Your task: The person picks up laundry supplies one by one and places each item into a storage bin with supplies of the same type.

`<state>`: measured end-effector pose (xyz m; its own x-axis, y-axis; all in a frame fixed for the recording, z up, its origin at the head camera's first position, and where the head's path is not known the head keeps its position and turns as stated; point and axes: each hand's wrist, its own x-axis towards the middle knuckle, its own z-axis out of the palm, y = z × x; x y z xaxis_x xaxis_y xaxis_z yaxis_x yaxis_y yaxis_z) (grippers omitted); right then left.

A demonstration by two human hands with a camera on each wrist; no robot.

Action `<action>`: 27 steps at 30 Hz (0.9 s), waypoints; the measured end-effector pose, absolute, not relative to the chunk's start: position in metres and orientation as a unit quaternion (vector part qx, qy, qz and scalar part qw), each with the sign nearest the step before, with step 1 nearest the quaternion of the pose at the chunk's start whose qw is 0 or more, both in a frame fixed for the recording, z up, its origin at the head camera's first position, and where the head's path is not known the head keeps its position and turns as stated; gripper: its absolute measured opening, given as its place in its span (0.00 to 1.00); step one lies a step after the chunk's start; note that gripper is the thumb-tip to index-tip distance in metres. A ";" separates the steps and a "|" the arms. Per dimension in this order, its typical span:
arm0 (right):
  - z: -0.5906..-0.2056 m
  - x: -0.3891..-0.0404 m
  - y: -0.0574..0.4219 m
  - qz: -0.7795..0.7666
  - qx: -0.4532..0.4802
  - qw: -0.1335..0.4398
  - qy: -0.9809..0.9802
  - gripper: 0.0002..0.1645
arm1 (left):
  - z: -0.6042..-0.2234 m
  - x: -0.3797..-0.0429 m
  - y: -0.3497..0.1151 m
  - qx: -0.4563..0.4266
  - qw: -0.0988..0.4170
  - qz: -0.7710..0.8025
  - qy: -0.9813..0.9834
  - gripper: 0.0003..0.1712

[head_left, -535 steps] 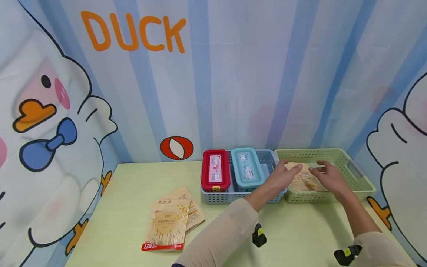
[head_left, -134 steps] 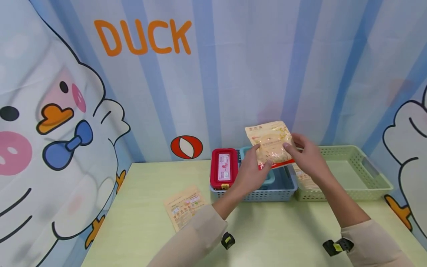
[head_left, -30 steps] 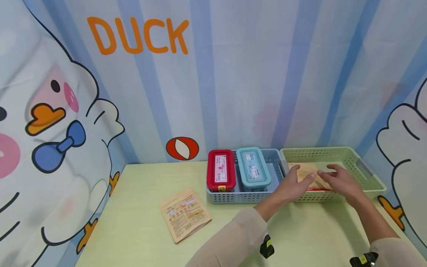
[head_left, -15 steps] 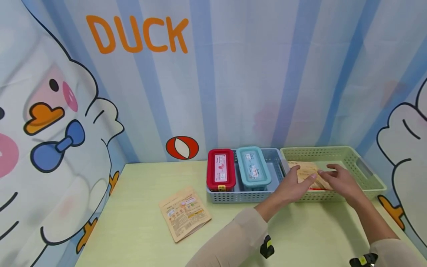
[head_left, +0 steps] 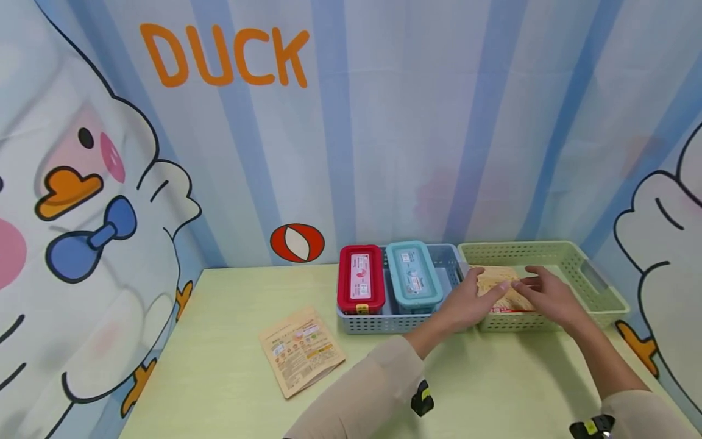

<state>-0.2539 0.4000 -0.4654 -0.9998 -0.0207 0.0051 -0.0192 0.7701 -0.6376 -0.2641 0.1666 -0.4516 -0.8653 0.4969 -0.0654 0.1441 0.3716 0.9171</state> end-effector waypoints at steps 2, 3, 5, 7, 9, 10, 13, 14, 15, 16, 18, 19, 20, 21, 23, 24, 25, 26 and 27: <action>-0.461 -0.254 0.397 -0.330 -0.021 0.000 0.944 0.47 | -0.450 -0.265 0.162 0.206 0.165 0.517 0.814 0.42; -0.459 -0.254 0.396 -0.327 -0.025 0.000 0.945 0.47 | -0.448 -0.266 0.160 0.211 0.163 0.515 0.815 0.43; -0.453 -0.254 0.393 -0.318 -0.035 -0.001 0.947 0.47 | -0.446 -0.268 0.156 0.218 0.161 0.509 0.817 0.43; -0.448 -0.254 0.390 -0.303 -0.044 -0.005 0.952 0.47 | -0.444 -0.271 0.151 0.227 0.157 0.503 0.819 0.44; -0.441 -0.254 0.387 -0.289 -0.050 -0.009 0.956 0.47 | -0.441 -0.273 0.146 0.237 0.153 0.492 0.823 0.46; -0.438 -0.254 0.386 -0.280 -0.053 -0.013 0.959 0.47 | -0.439 -0.274 0.143 0.243 0.149 0.484 0.827 0.46; -0.427 -0.254 0.380 -0.261 -0.062 -0.024 0.963 0.47 | -0.433 -0.275 0.134 0.267 0.141 0.457 0.837 0.47; -0.424 -0.254 0.378 -0.258 -0.067 -0.028 0.963 0.47 | -0.432 -0.275 0.131 0.277 0.136 0.444 0.841 0.48; -0.421 -0.253 0.375 -0.254 -0.071 -0.031 0.964 0.47 | -0.430 -0.276 0.128 0.288 0.131 0.429 0.846 0.48; -0.417 -0.253 0.373 -0.251 -0.076 -0.034 0.965 0.47 | -0.428 -0.276 0.125 0.298 0.127 0.417 0.849 0.49; -0.409 -0.252 0.366 -0.247 -0.083 -0.033 0.965 0.49 | -0.426 -0.277 0.118 0.318 0.118 0.392 0.855 0.49; -0.406 -0.252 0.364 -0.245 -0.087 -0.030 0.965 0.50 | -0.425 -0.278 0.115 0.327 0.113 0.379 0.859 0.49; -0.403 -0.251 0.361 -0.242 -0.091 -0.029 0.966 0.51 | -0.425 -0.279 0.111 0.333 0.106 0.362 0.864 0.49; -0.400 -0.251 0.358 -0.238 -0.095 -0.026 0.966 0.52 | -0.424 -0.280 0.107 0.337 0.101 0.347 0.869 0.49; -0.396 -0.250 0.354 -0.234 -0.103 -0.024 0.967 0.53 | -0.421 -0.282 0.098 0.343 0.090 0.318 0.879 0.49; -0.394 -0.250 0.352 -0.231 -0.107 -0.026 0.967 0.53 | -0.419 -0.283 0.093 0.343 0.086 0.305 0.884 0.49; -0.393 -0.250 0.351 -0.228 -0.110 -0.026 0.967 0.53 | -0.418 -0.284 0.089 0.344 0.081 0.292 0.889 0.49; -0.391 -0.250 0.350 -0.224 -0.113 -0.028 0.968 0.54 | -0.416 -0.285 0.084 0.344 0.078 0.280 0.893 0.49; -0.390 -0.250 0.349 -0.221 -0.114 -0.028 0.968 0.54 | -0.415 -0.287 0.079 0.343 0.075 0.270 0.896 0.50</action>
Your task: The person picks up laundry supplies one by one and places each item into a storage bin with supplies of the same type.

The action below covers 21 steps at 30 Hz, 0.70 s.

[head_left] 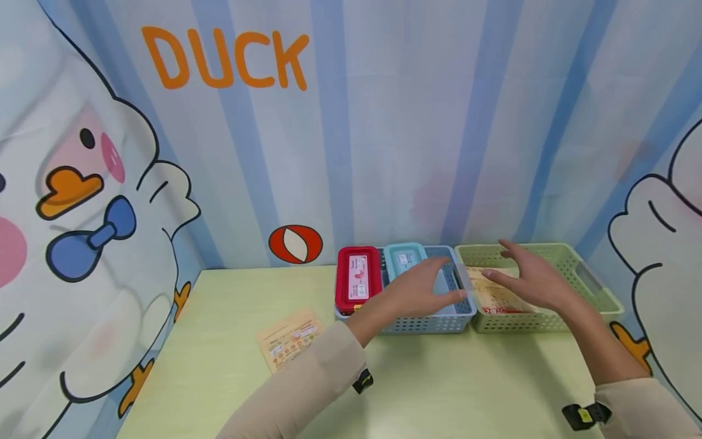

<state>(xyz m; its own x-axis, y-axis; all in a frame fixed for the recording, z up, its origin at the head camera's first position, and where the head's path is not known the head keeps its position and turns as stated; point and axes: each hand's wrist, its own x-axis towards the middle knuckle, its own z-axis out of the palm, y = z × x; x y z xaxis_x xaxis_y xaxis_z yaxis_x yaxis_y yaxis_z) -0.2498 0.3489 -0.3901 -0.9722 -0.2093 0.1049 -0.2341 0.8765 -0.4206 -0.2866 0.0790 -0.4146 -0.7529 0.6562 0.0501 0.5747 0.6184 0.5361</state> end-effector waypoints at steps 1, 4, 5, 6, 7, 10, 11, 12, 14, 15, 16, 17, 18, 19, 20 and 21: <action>-0.389 -0.250 0.347 0.217 0.116 0.028 -0.969 0.54 | -0.413 -0.288 0.073 0.342 0.073 0.261 0.900 0.50; -0.385 -0.251 0.343 0.207 0.124 0.028 -0.970 0.56 | -0.409 -0.293 0.055 0.337 0.065 0.231 0.910 0.52; -0.384 -0.252 0.341 0.203 0.126 0.028 -0.971 0.57 | -0.408 -0.295 0.049 0.334 0.062 0.218 0.915 0.53; -0.383 -0.253 0.339 0.199 0.129 0.028 -0.971 0.57 | -0.407 -0.296 0.042 0.331 0.057 0.206 0.919 0.54; -0.383 -0.254 0.337 0.196 0.133 0.030 -0.971 0.58 | -0.407 -0.298 0.037 0.329 0.054 0.195 0.922 0.54; -0.384 -0.257 0.331 0.182 0.141 0.041 -0.972 0.59 | -0.407 -0.304 0.019 0.320 0.041 0.164 0.932 0.56; -0.385 -0.257 0.330 0.173 0.141 0.046 -0.974 0.60 | -0.407 -0.305 0.013 0.318 0.038 0.155 0.935 0.56; -0.386 -0.258 0.328 0.163 0.142 0.051 -0.975 0.60 | -0.408 -0.306 0.008 0.317 0.032 0.148 0.936 0.56; -0.388 -0.259 0.325 0.142 0.140 0.061 -0.978 0.62 | -0.410 -0.309 -0.003 0.313 0.019 0.134 0.940 0.57; -0.389 -0.259 0.323 0.130 0.137 0.065 -0.980 0.62 | -0.412 -0.310 -0.009 0.311 0.011 0.129 0.942 0.57; -0.390 -0.259 0.321 0.121 0.134 0.068 -0.981 0.63 | -0.414 -0.311 -0.014 0.308 0.003 0.125 0.943 0.57; -0.392 -0.259 0.319 0.113 0.132 0.071 -0.982 0.63 | -0.417 -0.312 -0.019 0.303 -0.004 0.123 0.945 0.58; -0.394 -0.258 0.317 0.106 0.132 0.076 -0.983 0.63 | -0.419 -0.313 -0.024 0.296 -0.011 0.121 0.947 0.58; -0.395 -0.258 0.315 0.102 0.132 0.080 -0.983 0.64 | -0.421 -0.313 -0.029 0.287 -0.017 0.122 0.950 0.58; -0.397 -0.258 0.313 0.099 0.133 0.085 -0.982 0.64 | -0.422 -0.314 -0.034 0.280 -0.023 0.124 0.952 0.59; -0.399 -0.258 0.312 0.098 0.135 0.089 -0.982 0.64 | -0.424 -0.315 -0.039 0.272 -0.028 0.127 0.954 0.59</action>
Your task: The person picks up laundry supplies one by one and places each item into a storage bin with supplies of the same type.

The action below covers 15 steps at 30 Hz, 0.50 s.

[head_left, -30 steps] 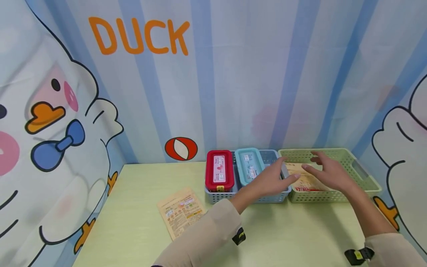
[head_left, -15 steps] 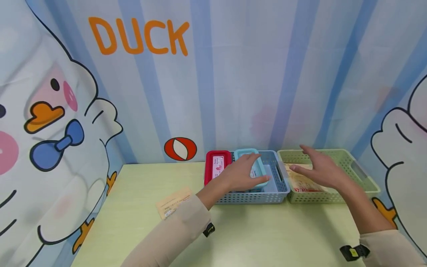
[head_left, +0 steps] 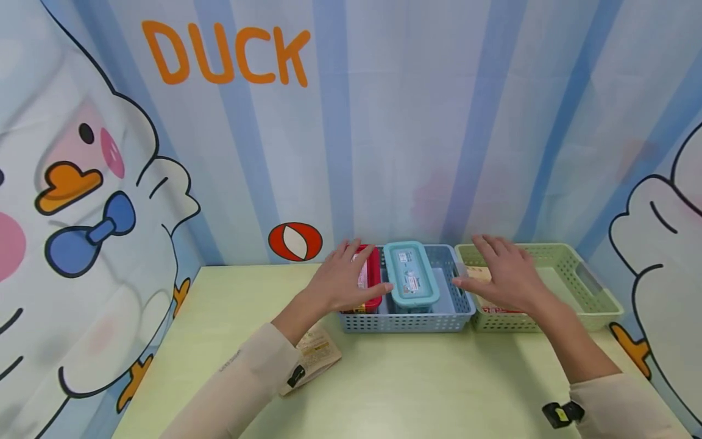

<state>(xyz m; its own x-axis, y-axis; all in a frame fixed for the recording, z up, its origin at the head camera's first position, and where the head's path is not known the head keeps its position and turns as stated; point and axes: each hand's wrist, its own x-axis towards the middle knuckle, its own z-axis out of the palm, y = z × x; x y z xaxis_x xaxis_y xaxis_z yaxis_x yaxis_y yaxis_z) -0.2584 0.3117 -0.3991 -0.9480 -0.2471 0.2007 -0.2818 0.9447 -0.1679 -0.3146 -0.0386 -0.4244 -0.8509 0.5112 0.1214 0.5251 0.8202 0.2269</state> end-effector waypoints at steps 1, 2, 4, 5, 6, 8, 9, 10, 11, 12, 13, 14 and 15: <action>-0.401 -0.259 0.310 0.097 0.137 0.094 -0.981 0.64 | -0.425 -0.315 -0.043 -0.265 0.031 -0.130 -0.955 0.59; -0.403 -0.259 0.309 0.096 0.139 0.099 -0.981 0.63 | -0.427 -0.316 -0.047 -0.259 0.034 -0.134 -0.956 0.60; -0.406 -0.260 0.306 0.098 0.144 0.104 -0.979 0.63 | -0.428 -0.317 -0.055 -0.250 0.038 -0.138 -0.958 0.60; -0.408 -0.261 0.305 0.097 0.145 0.105 -0.979 0.63 | -0.429 -0.317 -0.059 -0.247 0.039 -0.138 -0.958 0.61; -0.409 -0.261 0.303 0.098 0.146 0.106 -0.979 0.63 | -0.430 -0.317 -0.063 -0.245 0.039 -0.138 -0.959 0.61; -0.412 -0.262 0.300 0.100 0.147 0.104 -0.979 0.63 | -0.431 -0.317 -0.070 -0.241 0.040 -0.136 -0.960 0.61; -0.413 -0.262 0.298 0.101 0.147 0.103 -0.979 0.64 | -0.431 -0.316 -0.073 -0.240 0.039 -0.135 -0.961 0.61; -0.414 -0.263 0.296 0.101 0.147 0.102 -0.979 0.64 | -0.431 -0.316 -0.076 -0.238 0.038 -0.134 -0.961 0.61; -0.414 -0.263 0.295 0.101 0.147 0.100 -0.979 0.64 | -0.432 -0.316 -0.079 -0.236 0.037 -0.133 -0.962 0.61; -0.415 -0.263 0.292 0.103 0.148 0.097 -0.979 0.65 | -0.432 -0.316 -0.082 -0.234 0.036 -0.132 -0.963 0.61; -0.415 -0.263 0.291 0.104 0.149 0.095 -0.979 0.65 | -0.432 -0.315 -0.085 -0.232 0.034 -0.132 -0.963 0.61; -0.415 -0.264 0.289 0.106 0.150 0.093 -0.979 0.65 | -0.432 -0.315 -0.088 -0.230 0.033 -0.133 -0.963 0.61; -0.416 -0.264 0.287 0.107 0.151 0.091 -0.979 0.66 | -0.433 -0.315 -0.090 -0.228 0.031 -0.135 -0.964 0.61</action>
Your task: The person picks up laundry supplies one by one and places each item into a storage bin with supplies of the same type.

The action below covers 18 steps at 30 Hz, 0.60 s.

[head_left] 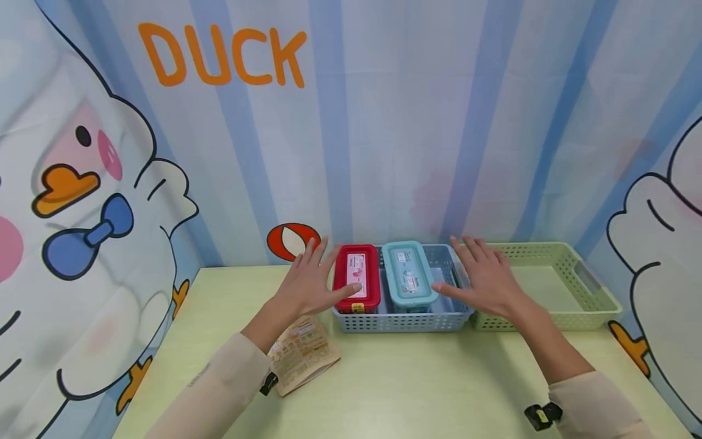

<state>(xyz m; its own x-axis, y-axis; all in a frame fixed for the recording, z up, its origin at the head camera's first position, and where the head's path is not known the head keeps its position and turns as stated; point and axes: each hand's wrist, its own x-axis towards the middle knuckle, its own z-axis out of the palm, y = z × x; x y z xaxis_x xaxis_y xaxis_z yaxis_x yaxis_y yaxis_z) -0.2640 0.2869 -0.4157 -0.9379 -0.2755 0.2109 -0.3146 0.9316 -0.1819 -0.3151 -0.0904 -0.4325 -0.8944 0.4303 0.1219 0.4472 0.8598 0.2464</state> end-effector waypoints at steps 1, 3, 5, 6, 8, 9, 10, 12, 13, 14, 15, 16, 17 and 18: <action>-0.416 -0.264 0.285 0.107 0.153 0.089 -0.978 0.66 | -0.433 -0.315 -0.093 -0.224 0.029 -0.137 -0.964 0.61; -0.416 -0.265 0.282 0.108 0.155 0.088 -0.978 0.66 | -0.434 -0.315 -0.098 -0.220 0.026 -0.143 -0.965 0.61; -0.416 -0.266 0.278 0.109 0.156 0.089 -0.978 0.66 | -0.434 -0.317 -0.104 -0.215 0.026 -0.149 -0.965 0.61; -0.416 -0.267 0.276 0.108 0.156 0.091 -0.978 0.66 | -0.434 -0.317 -0.107 -0.211 0.027 -0.150 -0.965 0.61; -0.415 -0.268 0.272 0.110 0.156 0.091 -0.977 0.66 | -0.433 -0.319 -0.114 -0.205 0.031 -0.153 -0.966 0.61; -0.415 -0.269 0.270 0.111 0.156 0.092 -0.977 0.66 | -0.432 -0.320 -0.117 -0.202 0.033 -0.154 -0.967 0.61; -0.415 -0.270 0.268 0.113 0.156 0.092 -0.977 0.66 | -0.431 -0.320 -0.120 -0.199 0.035 -0.154 -0.967 0.61; -0.414 -0.271 0.263 0.115 0.157 0.094 -0.976 0.67 | -0.430 -0.321 -0.126 -0.193 0.037 -0.151 -0.969 0.61; -0.415 -0.272 0.261 0.116 0.157 0.094 -0.976 0.67 | -0.430 -0.321 -0.128 -0.189 0.036 -0.150 -0.970 0.61; -0.415 -0.272 0.258 0.116 0.158 0.094 -0.976 0.67 | -0.430 -0.321 -0.130 -0.187 0.037 -0.147 -0.970 0.61; -0.416 -0.273 0.256 0.116 0.159 0.095 -0.976 0.67 | -0.430 -0.321 -0.133 -0.186 0.037 -0.145 -0.971 0.61; -0.416 -0.273 0.253 0.115 0.160 0.094 -0.976 0.67 | -0.431 -0.320 -0.135 -0.185 0.038 -0.142 -0.972 0.61; -0.416 -0.273 0.251 0.114 0.162 0.095 -0.976 0.67 | -0.433 -0.320 -0.137 -0.184 0.039 -0.140 -0.972 0.61; -0.417 -0.274 0.248 0.112 0.163 0.094 -0.976 0.67 | -0.434 -0.319 -0.140 -0.183 0.040 -0.139 -0.972 0.61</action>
